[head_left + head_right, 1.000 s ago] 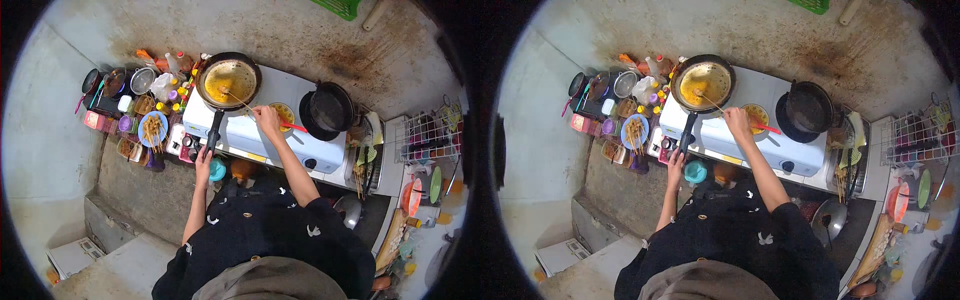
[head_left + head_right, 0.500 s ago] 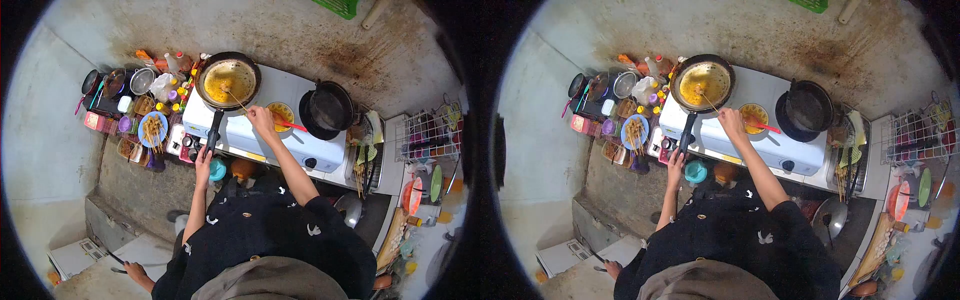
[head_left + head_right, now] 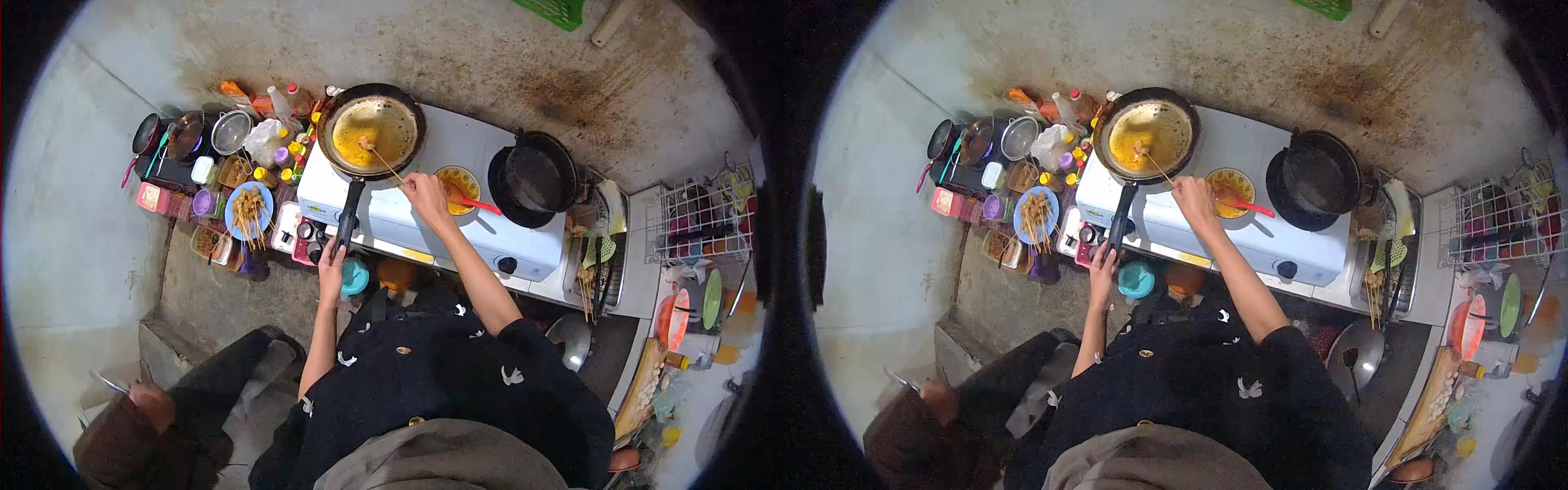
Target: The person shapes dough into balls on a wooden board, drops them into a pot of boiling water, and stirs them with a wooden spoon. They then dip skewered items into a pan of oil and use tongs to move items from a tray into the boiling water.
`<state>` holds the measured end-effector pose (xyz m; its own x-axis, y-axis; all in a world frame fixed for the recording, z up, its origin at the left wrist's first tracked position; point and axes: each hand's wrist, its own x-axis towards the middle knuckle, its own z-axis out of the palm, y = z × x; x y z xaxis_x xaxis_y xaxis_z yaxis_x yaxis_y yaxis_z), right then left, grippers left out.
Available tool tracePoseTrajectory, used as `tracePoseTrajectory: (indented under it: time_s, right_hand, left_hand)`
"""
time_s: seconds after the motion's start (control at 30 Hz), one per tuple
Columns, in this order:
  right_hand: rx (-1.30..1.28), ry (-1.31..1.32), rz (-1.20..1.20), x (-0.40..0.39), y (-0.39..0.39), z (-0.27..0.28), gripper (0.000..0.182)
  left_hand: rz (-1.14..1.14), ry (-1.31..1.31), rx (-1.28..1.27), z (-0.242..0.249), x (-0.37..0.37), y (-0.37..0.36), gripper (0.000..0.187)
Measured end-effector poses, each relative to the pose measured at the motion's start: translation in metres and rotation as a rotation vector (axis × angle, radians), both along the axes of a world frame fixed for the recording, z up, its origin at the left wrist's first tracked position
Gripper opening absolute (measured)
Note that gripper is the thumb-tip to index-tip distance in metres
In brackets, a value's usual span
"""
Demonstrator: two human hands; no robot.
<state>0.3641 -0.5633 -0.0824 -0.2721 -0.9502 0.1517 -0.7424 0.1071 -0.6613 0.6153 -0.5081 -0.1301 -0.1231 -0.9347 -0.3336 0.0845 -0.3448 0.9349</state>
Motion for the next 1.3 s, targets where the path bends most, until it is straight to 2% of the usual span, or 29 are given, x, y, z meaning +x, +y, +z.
tracePoseTrajectory:
  time_s: [0.13,0.27,0.33,0.4,0.47,0.53,0.6,0.67,0.8,0.87,0.93,0.97,1.07,1.1,1.17,1.3]
  right_hand:
    - [-0.018,0.010,-0.024,0.003,0.004,0.012,0.015]
    - [-0.043,0.010,-0.040,0.002,0.006,0.012,0.016]
    - [-0.068,-0.012,-0.041,0.003,0.010,0.012,0.015]
    - [0.077,-0.010,-0.042,0.009,0.018,0.019,0.015]
    - [-0.005,0.005,-0.081,0.014,0.034,0.023,0.018]
    - [0.099,-0.035,-0.150,0.020,0.053,0.039,0.021]
    - [0.033,-0.108,-0.132,0.022,0.080,0.051,0.022]
    - [0.122,-0.152,-0.171,0.024,0.115,0.064,0.022]
    - [0.194,-0.244,-0.361,0.019,0.196,0.055,0.022]
    - [0.210,-0.323,-0.470,0.020,0.242,0.043,0.023]
    - [0.130,-0.327,-0.624,0.012,0.284,0.031,0.023]
    - [0.214,-0.365,-0.685,0.008,0.307,0.033,0.023]
    - [0.141,-0.347,-0.837,-0.003,0.373,0.009,0.022]
    - [0.198,-0.386,-0.880,-0.007,0.394,0.015,0.023]
    - [0.212,-0.380,-0.905,-0.015,0.434,0.004,0.024]
    - [0.157,-0.352,-0.925,-0.036,0.515,-0.046,0.025]
  left_hand:
    - [0.043,0.032,0.001,0.001,-0.004,0.003,0.039]
    - [-0.026,0.102,0.051,0.002,0.002,0.009,0.042]
    - [-0.200,0.066,0.109,-0.010,0.012,0.012,0.044]
    - [-0.340,0.075,0.092,-0.017,0.019,0.024,0.047]
    - [-0.588,-0.122,0.246,-0.012,0.029,0.029,0.047]
    - [-0.767,-0.216,0.245,-0.034,0.034,0.033,0.042]
    - [-0.885,-0.167,0.198,-0.035,0.020,0.039,0.033]
    - [-1.040,-0.093,0.152,-0.050,0.002,0.041,0.027]
    - [-1.494,-0.211,0.110,-0.043,-0.056,0.041,0.024]
    - [-1.573,-0.189,0.106,-0.043,-0.084,0.055,0.024]
    - [-1.671,-0.155,-0.003,-0.036,-0.113,0.072,0.023]
    - [-1.745,-0.133,-0.012,-0.032,-0.127,0.083,0.022]
    - [-1.889,-0.087,0.053,-0.019,-0.166,0.121,0.016]
    - [-1.961,-0.186,-0.011,-0.013,-0.180,0.136,0.014]
    - [-2.027,-0.340,-0.086,0.013,-0.206,0.170,0.010]
    - [-2.073,-0.239,0.024,-0.013,-0.251,0.231,0.008]
